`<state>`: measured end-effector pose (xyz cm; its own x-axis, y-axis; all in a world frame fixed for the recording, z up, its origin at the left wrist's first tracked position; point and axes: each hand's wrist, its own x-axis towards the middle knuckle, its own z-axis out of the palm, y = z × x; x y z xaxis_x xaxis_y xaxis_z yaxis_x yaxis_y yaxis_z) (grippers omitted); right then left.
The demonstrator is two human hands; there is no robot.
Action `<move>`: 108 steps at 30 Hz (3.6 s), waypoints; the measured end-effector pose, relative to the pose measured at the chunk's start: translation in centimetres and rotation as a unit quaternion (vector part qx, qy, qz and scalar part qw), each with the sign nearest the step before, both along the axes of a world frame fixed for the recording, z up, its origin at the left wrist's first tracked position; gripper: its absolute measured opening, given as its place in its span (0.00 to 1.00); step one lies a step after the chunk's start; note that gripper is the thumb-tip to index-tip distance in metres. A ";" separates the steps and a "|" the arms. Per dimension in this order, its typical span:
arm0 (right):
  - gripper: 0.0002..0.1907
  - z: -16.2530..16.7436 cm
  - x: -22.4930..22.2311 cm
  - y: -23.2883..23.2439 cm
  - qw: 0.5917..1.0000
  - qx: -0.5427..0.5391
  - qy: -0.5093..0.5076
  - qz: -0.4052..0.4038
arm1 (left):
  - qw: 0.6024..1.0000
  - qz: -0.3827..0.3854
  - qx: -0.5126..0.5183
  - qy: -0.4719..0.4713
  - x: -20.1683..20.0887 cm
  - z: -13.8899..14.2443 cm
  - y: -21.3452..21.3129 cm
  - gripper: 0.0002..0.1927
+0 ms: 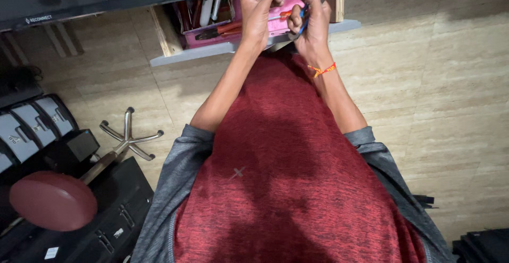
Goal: The person opens a drawer, takes out pliers, and works on the edge of a television panel, prying at its frame. They cut tape with scissors, trim a small plastic component, and use pliers to cut or adjust parts while standing at the repair bench.
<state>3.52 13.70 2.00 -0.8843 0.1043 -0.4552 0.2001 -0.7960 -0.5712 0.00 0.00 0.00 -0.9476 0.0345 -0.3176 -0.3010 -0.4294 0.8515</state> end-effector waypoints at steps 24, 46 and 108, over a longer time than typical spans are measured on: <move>0.23 1.7 2.3 1.3 0.979 0.172 -0.057 0.093 | 1.000 -0.019 -0.013 -0.005 1.1 -0.9 0.7 0.15; 0.16 3.2 2.6 0.4 0.991 0.025 -0.005 0.133 | 0.983 -0.073 0.146 -0.088 0.6 1.6 1.2 0.14; 0.16 2.6 2.9 0.3 0.992 0.060 -0.025 0.105 | 0.981 -0.087 0.156 -0.080 0.9 2.7 1.6 0.16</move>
<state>6.44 13.98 4.65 -0.8693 -0.0242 -0.4938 0.3849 -0.6601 -0.6451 0.87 1.56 2.66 -0.8580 0.3097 -0.4098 -0.5112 -0.5922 0.6228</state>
